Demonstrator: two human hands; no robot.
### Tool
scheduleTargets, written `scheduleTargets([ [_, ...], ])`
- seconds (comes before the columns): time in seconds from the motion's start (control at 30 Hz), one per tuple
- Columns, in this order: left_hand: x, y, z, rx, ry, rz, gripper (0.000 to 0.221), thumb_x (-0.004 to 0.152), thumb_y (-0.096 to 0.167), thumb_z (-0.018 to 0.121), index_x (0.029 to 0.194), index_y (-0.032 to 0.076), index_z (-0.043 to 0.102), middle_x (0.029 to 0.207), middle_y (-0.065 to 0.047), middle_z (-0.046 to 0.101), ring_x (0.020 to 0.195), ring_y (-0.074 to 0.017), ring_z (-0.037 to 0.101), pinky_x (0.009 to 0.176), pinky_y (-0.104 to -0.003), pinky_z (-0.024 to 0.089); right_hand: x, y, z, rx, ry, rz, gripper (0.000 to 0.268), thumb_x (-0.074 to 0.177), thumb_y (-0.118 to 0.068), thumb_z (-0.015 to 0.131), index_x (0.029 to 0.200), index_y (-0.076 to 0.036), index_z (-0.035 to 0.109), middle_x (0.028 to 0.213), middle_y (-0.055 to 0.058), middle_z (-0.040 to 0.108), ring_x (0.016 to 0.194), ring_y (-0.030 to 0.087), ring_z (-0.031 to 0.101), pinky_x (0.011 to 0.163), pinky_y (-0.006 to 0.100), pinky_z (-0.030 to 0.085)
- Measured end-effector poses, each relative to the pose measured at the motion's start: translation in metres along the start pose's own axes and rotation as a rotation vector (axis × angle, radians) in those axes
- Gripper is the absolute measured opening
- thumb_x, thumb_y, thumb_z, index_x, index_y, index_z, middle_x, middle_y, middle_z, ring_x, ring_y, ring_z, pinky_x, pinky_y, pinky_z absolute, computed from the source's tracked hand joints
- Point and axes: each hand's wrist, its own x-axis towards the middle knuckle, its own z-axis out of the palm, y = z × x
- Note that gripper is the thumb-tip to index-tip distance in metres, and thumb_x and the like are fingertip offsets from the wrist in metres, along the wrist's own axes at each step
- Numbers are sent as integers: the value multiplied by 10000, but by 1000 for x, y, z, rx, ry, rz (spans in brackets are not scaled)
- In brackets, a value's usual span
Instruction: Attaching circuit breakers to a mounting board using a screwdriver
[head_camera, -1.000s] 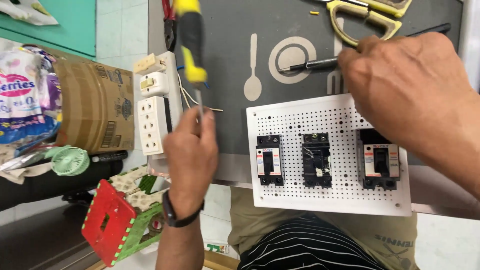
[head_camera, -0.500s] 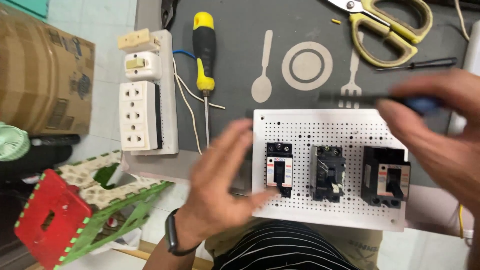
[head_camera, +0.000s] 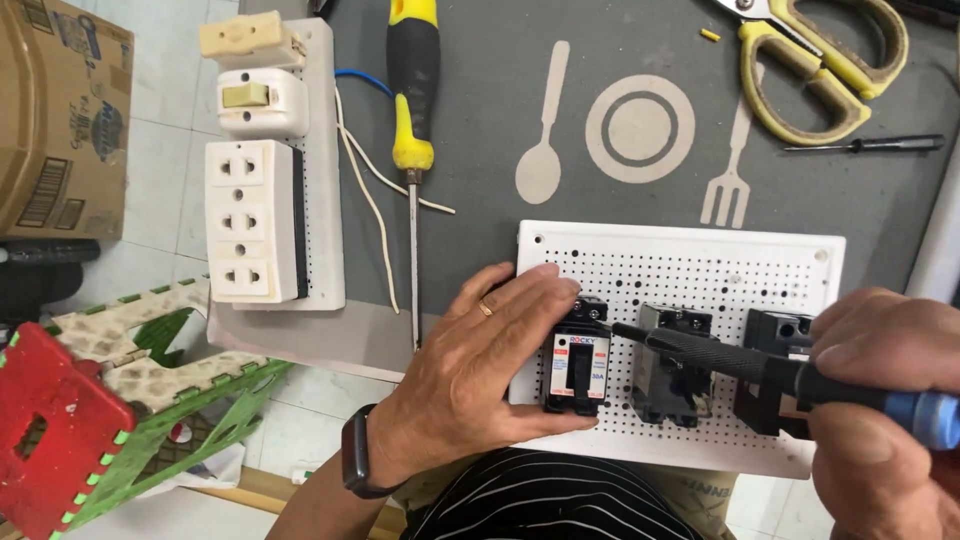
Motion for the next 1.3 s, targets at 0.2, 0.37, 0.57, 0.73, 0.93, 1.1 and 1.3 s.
scheduleTargets([
  [0.2, -1, 0, 0, -14, 7, 7, 940, 829, 429, 887, 1445, -3, 325, 1423, -181, 550, 1371, -345, 548, 1177, -585, 435, 20, -10, -2, -23, -130, -153, 262, 802, -170, 545, 978, 24, 527, 804, 137, 541, 705, 239, 567, 809, 344, 532],
  [0.37, -2, -2, 0, -13, 13, 27, 972, 830, 418, 913, 1470, 23, 296, 1446, -174, 536, 1385, -340, 547, 1177, -584, 444, 55, -41, -4, -209, -384, -343, 302, 694, -266, 694, 895, -54, 616, 706, 57, 661, 582, 197, 623, 557, 313, 483],
  [0.57, -3, -3, 1, -8, 29, 35, 951, 849, 443, 873, 1477, 39, 283, 1435, -187, 547, 1366, -349, 570, 1169, -567, 440, 68, -58, 25, -250, -347, -602, 219, 818, -242, 702, 883, -36, 663, 756, 43, 698, 650, 181, 681, 629, 279, 542],
  [0.73, -3, -3, 1, -9, 11, 27, 957, 847, 431, 881, 1478, 32, 282, 1449, -199, 532, 1383, -352, 549, 1179, -564, 435, 65, -51, 31, -112, -229, -608, 229, 814, -135, 562, 758, 84, 591, 647, 166, 614, 506, 267, 577, 488, 321, 471],
  [0.93, -4, -4, 2, -5, 11, 25, 952, 861, 452, 857, 1489, 45, 269, 1452, -185, 534, 1383, -349, 552, 1177, -569, 433, 65, -43, 21, -140, -263, -620, 232, 822, -171, 552, 833, 59, 572, 670, 164, 619, 575, 281, 623, 533, 326, 496],
  [1.1, -3, -3, 0, 0, 15, 25, 917, 861, 451, 845, 1468, 31, 301, 1437, -192, 541, 1370, -350, 556, 1170, -567, 434, 66, -48, 29, -90, -221, -631, 245, 800, -156, 547, 748, 83, 570, 608, 175, 579, 517, 291, 581, 502, 326, 478],
  [1.3, -3, -3, 0, -1, 9, 26, 939, 850, 457, 854, 1472, 31, 295, 1450, -194, 529, 1372, -349, 558, 1168, -566, 438, 65, -49, 29, -114, -250, -620, 247, 808, -166, 584, 756, 75, 593, 644, 157, 617, 524, 263, 597, 505, 311, 489],
])
